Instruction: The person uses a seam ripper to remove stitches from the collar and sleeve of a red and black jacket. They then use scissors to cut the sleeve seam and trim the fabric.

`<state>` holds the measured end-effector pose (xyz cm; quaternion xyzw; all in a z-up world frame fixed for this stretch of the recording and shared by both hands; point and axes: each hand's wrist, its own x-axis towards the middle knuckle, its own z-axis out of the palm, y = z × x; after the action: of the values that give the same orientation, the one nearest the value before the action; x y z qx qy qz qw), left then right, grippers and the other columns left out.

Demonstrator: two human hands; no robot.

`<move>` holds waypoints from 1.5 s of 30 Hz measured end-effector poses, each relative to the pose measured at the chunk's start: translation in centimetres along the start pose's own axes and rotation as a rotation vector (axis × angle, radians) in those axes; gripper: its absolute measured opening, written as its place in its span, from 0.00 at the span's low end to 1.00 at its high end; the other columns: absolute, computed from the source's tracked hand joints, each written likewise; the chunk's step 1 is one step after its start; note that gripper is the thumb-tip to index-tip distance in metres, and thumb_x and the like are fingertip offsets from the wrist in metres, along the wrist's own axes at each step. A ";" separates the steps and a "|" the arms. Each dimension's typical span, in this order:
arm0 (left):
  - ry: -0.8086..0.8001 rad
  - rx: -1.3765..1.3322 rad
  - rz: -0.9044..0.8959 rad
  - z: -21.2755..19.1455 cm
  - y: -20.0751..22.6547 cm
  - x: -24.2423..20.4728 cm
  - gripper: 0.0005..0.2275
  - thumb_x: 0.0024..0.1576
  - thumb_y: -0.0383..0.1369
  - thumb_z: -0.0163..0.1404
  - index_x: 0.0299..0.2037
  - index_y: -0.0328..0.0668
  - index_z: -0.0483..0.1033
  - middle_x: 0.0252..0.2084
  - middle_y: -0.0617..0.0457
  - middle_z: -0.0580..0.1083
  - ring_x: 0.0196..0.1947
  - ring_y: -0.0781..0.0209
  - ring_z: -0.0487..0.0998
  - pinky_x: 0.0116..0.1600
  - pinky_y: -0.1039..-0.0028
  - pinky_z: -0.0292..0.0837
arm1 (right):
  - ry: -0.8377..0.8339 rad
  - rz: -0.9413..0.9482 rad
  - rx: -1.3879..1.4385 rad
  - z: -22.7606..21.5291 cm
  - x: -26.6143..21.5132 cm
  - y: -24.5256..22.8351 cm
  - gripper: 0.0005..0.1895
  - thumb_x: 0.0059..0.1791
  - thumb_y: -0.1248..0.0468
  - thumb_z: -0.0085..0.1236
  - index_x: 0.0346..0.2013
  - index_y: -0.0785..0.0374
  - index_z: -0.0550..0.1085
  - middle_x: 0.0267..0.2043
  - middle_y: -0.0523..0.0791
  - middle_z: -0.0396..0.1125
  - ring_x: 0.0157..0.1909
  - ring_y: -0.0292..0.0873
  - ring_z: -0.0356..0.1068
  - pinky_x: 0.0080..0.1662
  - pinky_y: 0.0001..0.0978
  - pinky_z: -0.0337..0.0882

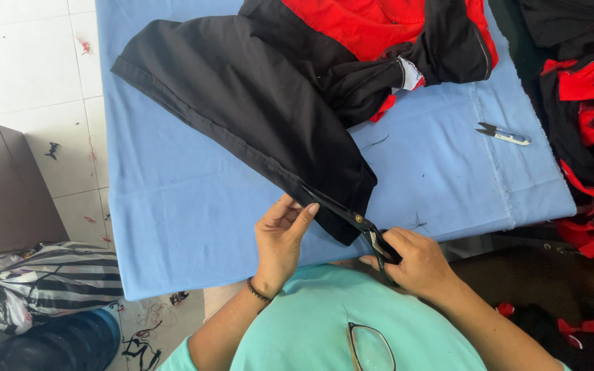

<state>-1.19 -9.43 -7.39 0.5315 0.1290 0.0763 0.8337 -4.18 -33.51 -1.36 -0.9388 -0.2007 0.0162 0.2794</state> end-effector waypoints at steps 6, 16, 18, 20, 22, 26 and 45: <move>-0.032 0.008 -0.004 0.9 1.6 -0.2 0.21 0.52 0.18 0.61 0.56 0.32 0.76 0.32 0.47 0.79 0.34 0.67 0.80 0.46 0.70 0.83 | 0.013 0.025 -0.016 0.1 0.3 -0.3 0.22 0.39 0.46 0.73 0.23 0.54 0.70 0.18 0.38 0.64 0.24 0.43 0.71 0.29 0.31 0.70; 0.007 -0.008 0.012 1.1 3.3 0.2 0.15 0.54 0.19 0.60 0.52 0.33 0.79 0.37 0.50 0.77 0.41 0.66 0.79 0.50 0.70 0.81 | -0.008 0.010 0.009 0.8 0.5 0.5 0.21 0.43 0.47 0.71 0.22 0.54 0.68 0.17 0.40 0.62 0.24 0.44 0.71 0.29 0.31 0.71; 0.031 0.023 0.040 0.8 3.0 0.5 0.09 0.57 0.21 0.58 0.47 0.34 0.82 0.38 0.51 0.77 0.43 0.67 0.78 0.52 0.70 0.79 | -0.014 0.022 0.025 0.7 0.6 0.2 0.21 0.42 0.47 0.71 0.21 0.54 0.68 0.17 0.39 0.62 0.23 0.43 0.71 0.29 0.30 0.70; -0.013 0.017 -0.005 0.7 2.5 0.6 0.11 0.56 0.21 0.59 0.49 0.33 0.81 0.33 0.54 0.76 0.35 0.70 0.78 0.45 0.74 0.81 | -0.013 0.030 0.033 0.4 0.9 -0.3 0.22 0.40 0.47 0.74 0.21 0.54 0.69 0.17 0.39 0.64 0.24 0.44 0.72 0.28 0.32 0.71; -0.039 0.004 0.000 0.9 2.9 0.6 0.13 0.55 0.20 0.59 0.51 0.32 0.79 0.33 0.52 0.76 0.35 0.68 0.77 0.45 0.72 0.81 | -0.005 0.035 0.043 0.4 1.2 -0.4 0.23 0.39 0.46 0.74 0.21 0.54 0.69 0.17 0.39 0.64 0.24 0.44 0.72 0.29 0.32 0.71; -0.082 -0.025 -0.011 0.6 2.1 0.5 0.15 0.54 0.18 0.59 0.52 0.32 0.78 0.33 0.51 0.75 0.35 0.67 0.77 0.45 0.71 0.81 | -0.010 0.036 0.070 0.7 1.3 0.0 0.22 0.39 0.47 0.75 0.23 0.54 0.71 0.18 0.40 0.65 0.24 0.44 0.72 0.29 0.32 0.71; -0.067 0.048 0.075 0.3 3.0 0.6 0.12 0.58 0.21 0.57 0.51 0.35 0.79 0.38 0.52 0.74 0.42 0.67 0.75 0.48 0.70 0.79 | -0.008 0.028 0.069 1.0 1.4 0.2 0.22 0.40 0.48 0.73 0.21 0.53 0.69 0.17 0.39 0.64 0.24 0.45 0.72 0.29 0.32 0.71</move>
<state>-0.49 -8.28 -4.57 0.5580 0.0827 0.0866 0.8211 -3.00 -32.63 -2.22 -0.9313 -0.1879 0.0309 0.3106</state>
